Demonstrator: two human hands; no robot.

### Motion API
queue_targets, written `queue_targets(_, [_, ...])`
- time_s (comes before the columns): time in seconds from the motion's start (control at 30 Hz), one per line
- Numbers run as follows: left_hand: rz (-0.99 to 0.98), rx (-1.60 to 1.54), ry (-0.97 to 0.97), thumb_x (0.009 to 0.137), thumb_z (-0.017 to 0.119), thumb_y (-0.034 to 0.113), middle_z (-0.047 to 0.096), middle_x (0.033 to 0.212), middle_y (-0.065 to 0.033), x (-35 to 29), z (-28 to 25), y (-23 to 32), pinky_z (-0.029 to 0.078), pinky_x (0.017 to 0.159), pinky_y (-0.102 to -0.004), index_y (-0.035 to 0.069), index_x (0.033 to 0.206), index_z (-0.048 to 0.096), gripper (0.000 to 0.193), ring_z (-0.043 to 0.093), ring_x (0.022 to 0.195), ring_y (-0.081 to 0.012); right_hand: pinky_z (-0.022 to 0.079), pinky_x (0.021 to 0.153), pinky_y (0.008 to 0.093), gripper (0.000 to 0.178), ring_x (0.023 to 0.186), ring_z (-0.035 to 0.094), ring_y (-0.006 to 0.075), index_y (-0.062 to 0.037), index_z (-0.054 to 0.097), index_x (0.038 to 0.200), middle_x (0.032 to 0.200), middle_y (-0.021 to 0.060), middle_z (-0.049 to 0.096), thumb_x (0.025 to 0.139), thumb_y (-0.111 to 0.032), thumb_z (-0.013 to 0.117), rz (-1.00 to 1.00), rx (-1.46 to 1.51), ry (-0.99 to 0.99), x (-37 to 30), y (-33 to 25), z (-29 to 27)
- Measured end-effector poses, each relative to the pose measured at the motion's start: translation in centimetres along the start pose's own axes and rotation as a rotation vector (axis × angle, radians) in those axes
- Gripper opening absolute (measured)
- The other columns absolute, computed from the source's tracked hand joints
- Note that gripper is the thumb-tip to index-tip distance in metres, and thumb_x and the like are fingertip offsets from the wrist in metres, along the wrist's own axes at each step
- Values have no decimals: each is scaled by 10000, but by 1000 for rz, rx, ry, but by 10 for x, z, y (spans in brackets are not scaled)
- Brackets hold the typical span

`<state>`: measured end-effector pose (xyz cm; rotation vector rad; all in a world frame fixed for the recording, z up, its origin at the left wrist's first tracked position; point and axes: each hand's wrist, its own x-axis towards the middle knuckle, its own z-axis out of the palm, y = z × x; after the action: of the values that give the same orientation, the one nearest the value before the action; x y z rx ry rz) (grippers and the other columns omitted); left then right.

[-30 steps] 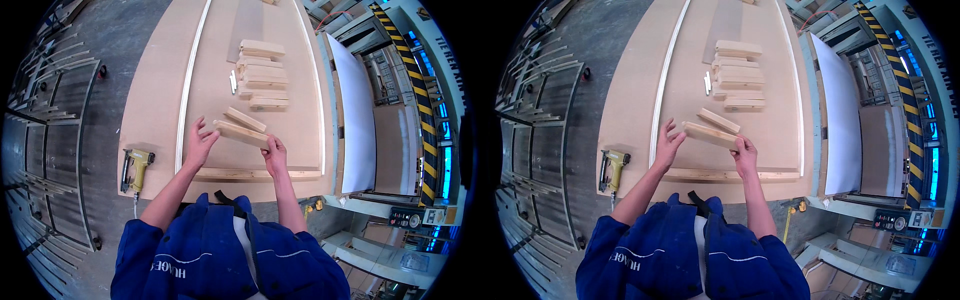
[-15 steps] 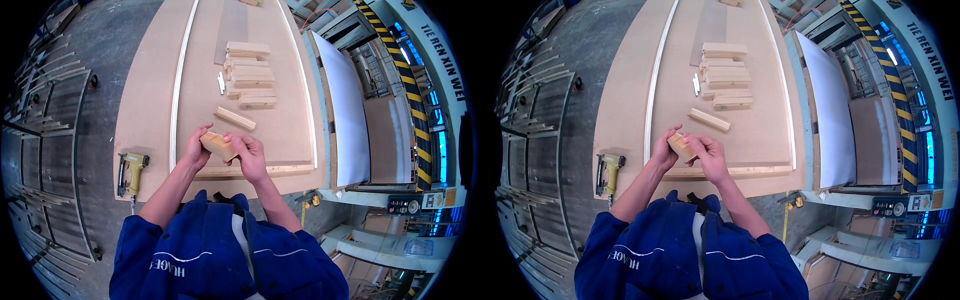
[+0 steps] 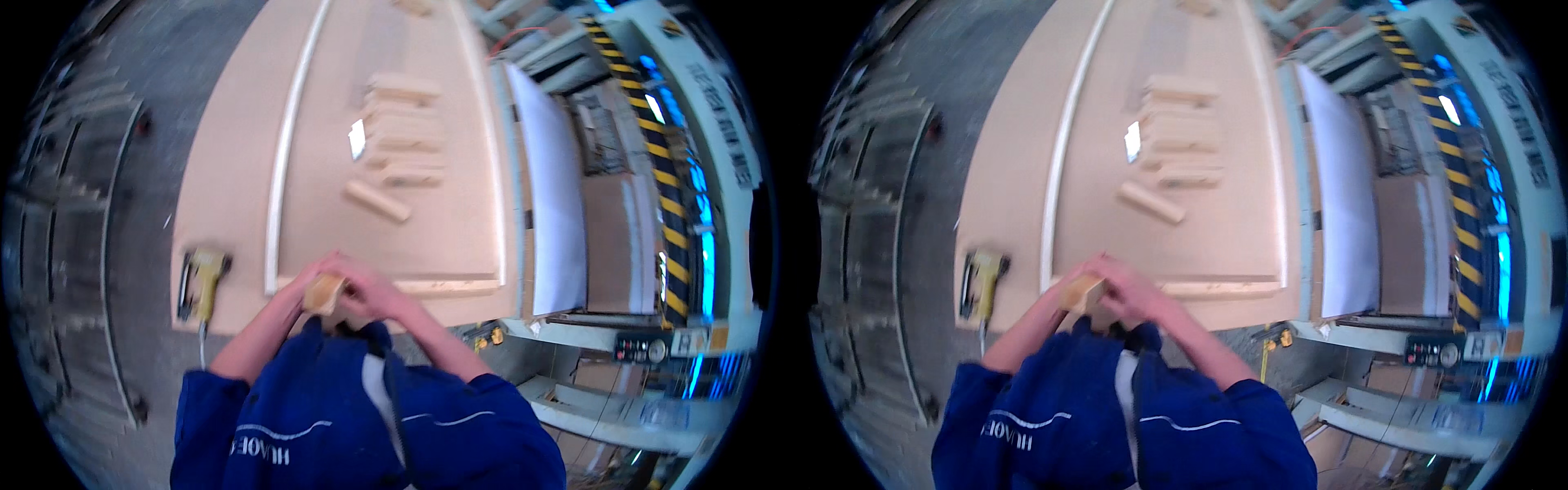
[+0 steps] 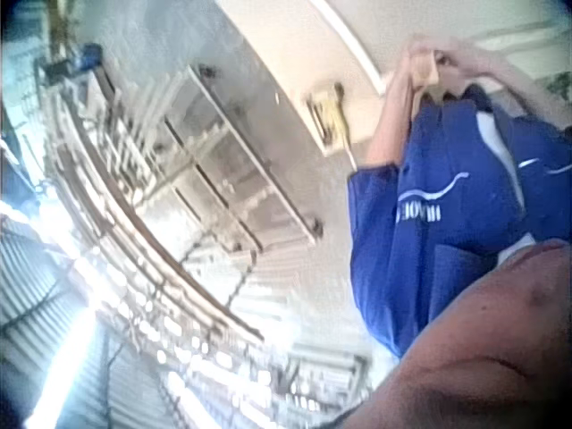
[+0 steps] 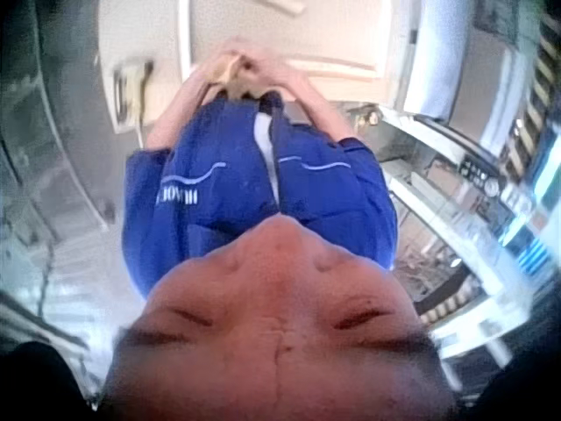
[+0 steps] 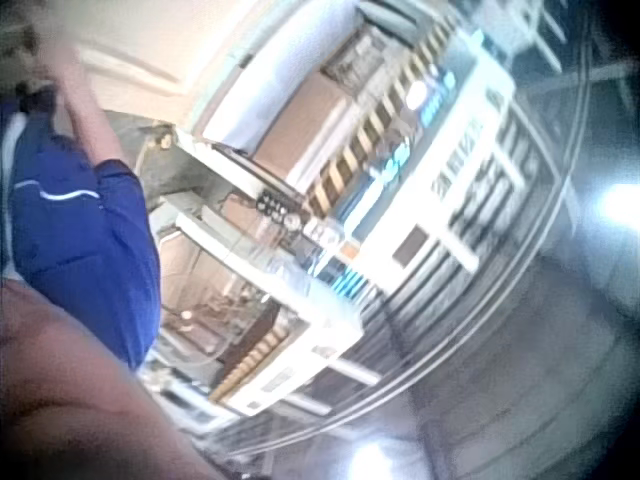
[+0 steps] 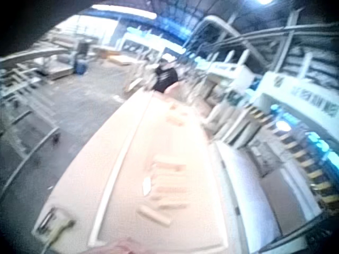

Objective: The person assembles a wooden frame on a large sheet of plywood using a pneumatic nail gun. They place small wooden blocks and long strips onto the plywood, align them, and secure them with nails. The person reloads the nail gun with a strip of nails during the process.

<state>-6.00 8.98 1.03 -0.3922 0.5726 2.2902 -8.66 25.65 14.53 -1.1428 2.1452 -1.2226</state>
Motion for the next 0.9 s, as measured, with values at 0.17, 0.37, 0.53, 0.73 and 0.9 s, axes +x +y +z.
queue_targets(0.17, [180,325,547,1071,509,359,698,1058,-145,-85,1,-8,613,767,-353,-8,1239,614,416,723,884,-246,533,916,469,519,1056,659,374,-22,602,1262,1148,195,675,809,-176,801,343,-309,14,-6,35,27])
queue_targets(0.37, [321,798,950,981,668,171,692,1005,-130,-152,-72,-46,592,721,-312,-9,1221,632,302,702,811,-174,477,923,426,484,1046,654,297,-76,650,1102,1068,105,701,714,-255,877,293,-676,48,15,89,33])
queue_targets(0.53, [662,1188,1021,841,762,68,648,1081,-164,-139,-68,-50,572,830,-377,19,1271,598,463,675,927,-265,469,945,432,518,1065,645,289,-109,662,1100,1080,90,701,674,-278,902,402,-568,24,18,130,48])
queue_targets(0.73, [750,1301,964,743,842,42,574,1183,-176,-113,-57,-44,531,933,-421,41,1329,544,658,615,1062,-349,543,979,429,505,1078,687,337,-76,711,1227,1194,167,713,753,-188,845,510,-258,-42,5,158,51])
queue_targets(0.9, [592,1244,966,724,845,16,570,1154,-177,-111,-65,-42,535,882,-434,53,1326,546,673,620,999,-346,539,1021,400,553,1137,687,319,-63,658,1325,1272,182,693,784,-93,767,542,-153,-90,-4,162,44])
